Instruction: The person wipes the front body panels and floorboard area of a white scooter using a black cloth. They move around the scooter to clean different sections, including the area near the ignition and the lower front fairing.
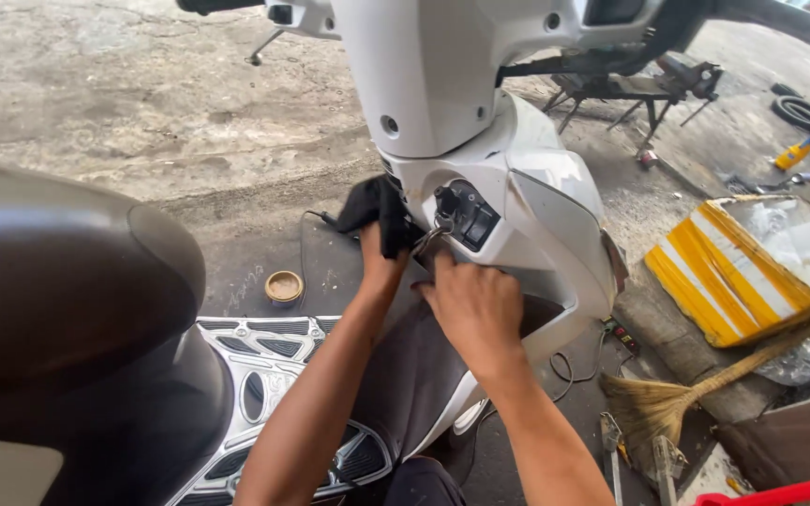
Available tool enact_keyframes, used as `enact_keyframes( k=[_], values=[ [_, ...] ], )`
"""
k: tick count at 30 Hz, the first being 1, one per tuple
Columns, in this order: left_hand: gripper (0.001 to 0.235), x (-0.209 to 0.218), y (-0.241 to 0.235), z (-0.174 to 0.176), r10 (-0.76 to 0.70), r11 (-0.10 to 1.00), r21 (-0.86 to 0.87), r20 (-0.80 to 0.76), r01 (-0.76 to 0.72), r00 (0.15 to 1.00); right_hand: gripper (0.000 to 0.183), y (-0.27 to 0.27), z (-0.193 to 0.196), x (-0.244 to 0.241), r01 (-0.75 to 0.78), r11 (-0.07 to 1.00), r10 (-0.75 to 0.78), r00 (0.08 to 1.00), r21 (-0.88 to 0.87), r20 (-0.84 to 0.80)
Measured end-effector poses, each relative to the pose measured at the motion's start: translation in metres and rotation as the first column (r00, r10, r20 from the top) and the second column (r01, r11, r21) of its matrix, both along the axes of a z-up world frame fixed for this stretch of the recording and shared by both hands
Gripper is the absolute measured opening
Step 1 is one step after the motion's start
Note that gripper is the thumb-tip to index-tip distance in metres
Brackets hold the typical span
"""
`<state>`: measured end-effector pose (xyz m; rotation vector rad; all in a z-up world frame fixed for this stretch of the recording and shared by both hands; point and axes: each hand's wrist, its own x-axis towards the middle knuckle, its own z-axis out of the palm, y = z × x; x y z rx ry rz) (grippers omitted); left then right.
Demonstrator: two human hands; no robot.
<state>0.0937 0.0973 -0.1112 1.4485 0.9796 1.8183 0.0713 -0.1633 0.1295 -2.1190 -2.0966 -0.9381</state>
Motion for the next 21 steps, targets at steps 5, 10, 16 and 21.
enact_keyframes(
  k=[5,10,16,21],
  values=[
    [0.071,0.008,-0.012,-0.023,0.01,0.998,0.061,-0.019,-0.009,1.0,0.011,0.032,-0.033,0.019,0.015,0.995,-0.029,0.991,0.103,0.128],
    [0.073,0.014,0.028,-0.012,0.027,0.999,0.028,-0.025,-0.026,0.999,0.035,0.015,-0.015,0.001,-0.015,0.991,-0.008,0.985,0.131,0.171],
    [0.076,0.021,0.035,-0.029,0.091,0.993,0.075,-0.011,-0.09,0.996,0.03,0.021,-0.013,0.002,0.04,0.994,-0.051,0.991,0.098,0.122],
    [0.079,0.037,0.041,-0.066,0.133,0.991,0.014,-0.045,-0.132,0.99,0.035,0.019,-0.019,0.004,0.055,0.994,-0.067,0.99,0.095,0.125]
  ],
)
